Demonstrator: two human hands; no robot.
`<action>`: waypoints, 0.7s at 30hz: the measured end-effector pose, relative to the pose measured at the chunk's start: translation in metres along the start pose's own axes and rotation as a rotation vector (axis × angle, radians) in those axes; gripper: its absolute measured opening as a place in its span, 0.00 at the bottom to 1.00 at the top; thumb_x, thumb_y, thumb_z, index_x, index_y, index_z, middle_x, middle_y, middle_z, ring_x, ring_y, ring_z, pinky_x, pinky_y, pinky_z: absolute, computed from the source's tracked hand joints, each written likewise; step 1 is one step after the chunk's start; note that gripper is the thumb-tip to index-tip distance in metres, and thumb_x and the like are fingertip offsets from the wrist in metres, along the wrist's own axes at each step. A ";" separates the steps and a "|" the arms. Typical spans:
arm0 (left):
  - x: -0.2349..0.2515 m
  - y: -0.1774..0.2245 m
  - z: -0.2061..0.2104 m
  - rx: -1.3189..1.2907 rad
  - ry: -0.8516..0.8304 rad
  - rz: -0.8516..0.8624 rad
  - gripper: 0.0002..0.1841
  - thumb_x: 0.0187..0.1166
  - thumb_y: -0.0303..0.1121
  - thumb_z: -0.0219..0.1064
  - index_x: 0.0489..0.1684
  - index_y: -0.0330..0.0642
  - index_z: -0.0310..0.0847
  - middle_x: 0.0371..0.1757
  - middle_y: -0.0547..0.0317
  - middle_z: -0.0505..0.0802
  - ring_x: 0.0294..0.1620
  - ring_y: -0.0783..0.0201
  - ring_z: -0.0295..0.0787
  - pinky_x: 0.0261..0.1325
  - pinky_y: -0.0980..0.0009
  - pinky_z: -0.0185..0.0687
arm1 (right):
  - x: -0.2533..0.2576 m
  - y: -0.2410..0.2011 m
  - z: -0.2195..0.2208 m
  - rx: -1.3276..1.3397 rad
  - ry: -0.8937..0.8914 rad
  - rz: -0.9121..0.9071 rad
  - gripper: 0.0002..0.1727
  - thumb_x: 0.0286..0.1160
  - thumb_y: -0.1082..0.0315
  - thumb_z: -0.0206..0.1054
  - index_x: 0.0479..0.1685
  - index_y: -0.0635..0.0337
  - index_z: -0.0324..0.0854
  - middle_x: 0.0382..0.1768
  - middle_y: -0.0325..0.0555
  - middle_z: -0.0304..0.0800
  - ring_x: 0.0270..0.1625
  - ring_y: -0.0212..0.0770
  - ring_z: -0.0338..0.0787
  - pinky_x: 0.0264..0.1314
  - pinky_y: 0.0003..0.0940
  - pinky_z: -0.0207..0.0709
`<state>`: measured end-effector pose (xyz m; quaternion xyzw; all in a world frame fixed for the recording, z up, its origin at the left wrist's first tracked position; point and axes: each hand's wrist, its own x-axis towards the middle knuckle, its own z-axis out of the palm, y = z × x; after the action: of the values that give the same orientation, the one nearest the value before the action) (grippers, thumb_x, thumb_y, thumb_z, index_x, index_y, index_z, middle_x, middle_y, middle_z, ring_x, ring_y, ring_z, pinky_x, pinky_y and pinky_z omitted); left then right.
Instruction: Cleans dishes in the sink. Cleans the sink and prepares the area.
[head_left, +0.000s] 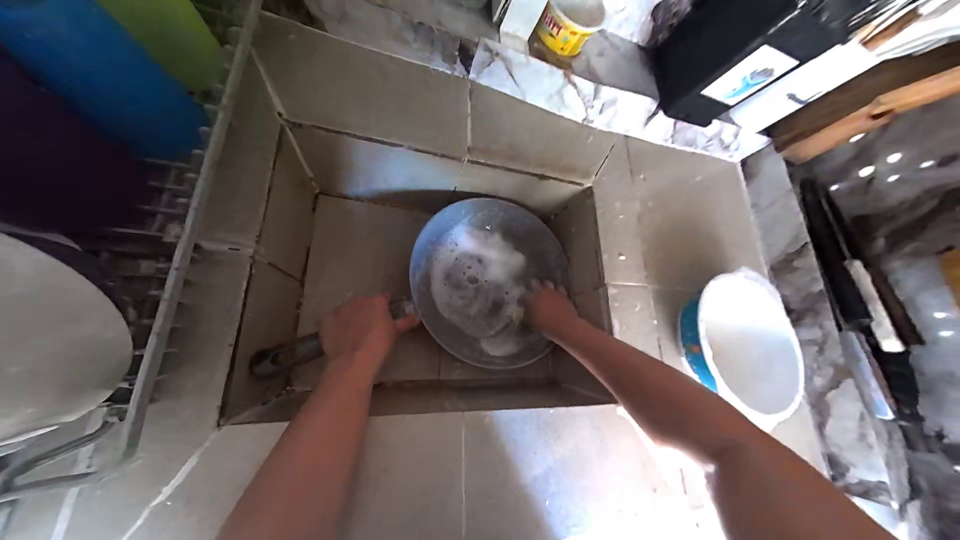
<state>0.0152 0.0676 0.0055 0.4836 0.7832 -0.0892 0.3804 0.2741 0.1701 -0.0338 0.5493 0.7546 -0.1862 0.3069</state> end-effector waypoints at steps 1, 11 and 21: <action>-0.001 0.001 0.001 -0.007 0.002 -0.005 0.32 0.82 0.60 0.64 0.72 0.43 0.81 0.66 0.36 0.88 0.72 0.37 0.82 0.70 0.36 0.72 | 0.010 0.004 -0.002 -0.017 0.055 -0.012 0.19 0.87 0.68 0.60 0.70 0.66 0.82 0.82 0.67 0.69 0.85 0.70 0.66 0.83 0.68 0.58; -0.002 0.004 0.003 -0.003 -0.003 -0.018 0.31 0.83 0.60 0.63 0.73 0.45 0.81 0.66 0.38 0.89 0.71 0.38 0.83 0.68 0.36 0.73 | -0.004 -0.008 0.002 -0.033 -0.004 0.032 0.19 0.85 0.69 0.61 0.69 0.70 0.82 0.84 0.67 0.68 0.87 0.69 0.64 0.84 0.69 0.56; 0.000 0.000 0.002 0.003 0.016 -0.005 0.32 0.81 0.60 0.65 0.75 0.45 0.80 0.67 0.37 0.88 0.71 0.37 0.84 0.68 0.35 0.74 | -0.023 -0.018 0.007 0.126 -0.050 0.045 0.25 0.88 0.62 0.59 0.77 0.67 0.76 0.83 0.72 0.67 0.86 0.72 0.64 0.83 0.72 0.57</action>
<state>0.0163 0.0665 0.0041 0.4830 0.7872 -0.0873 0.3733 0.2635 0.1435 -0.0247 0.5797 0.7209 -0.2398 0.2945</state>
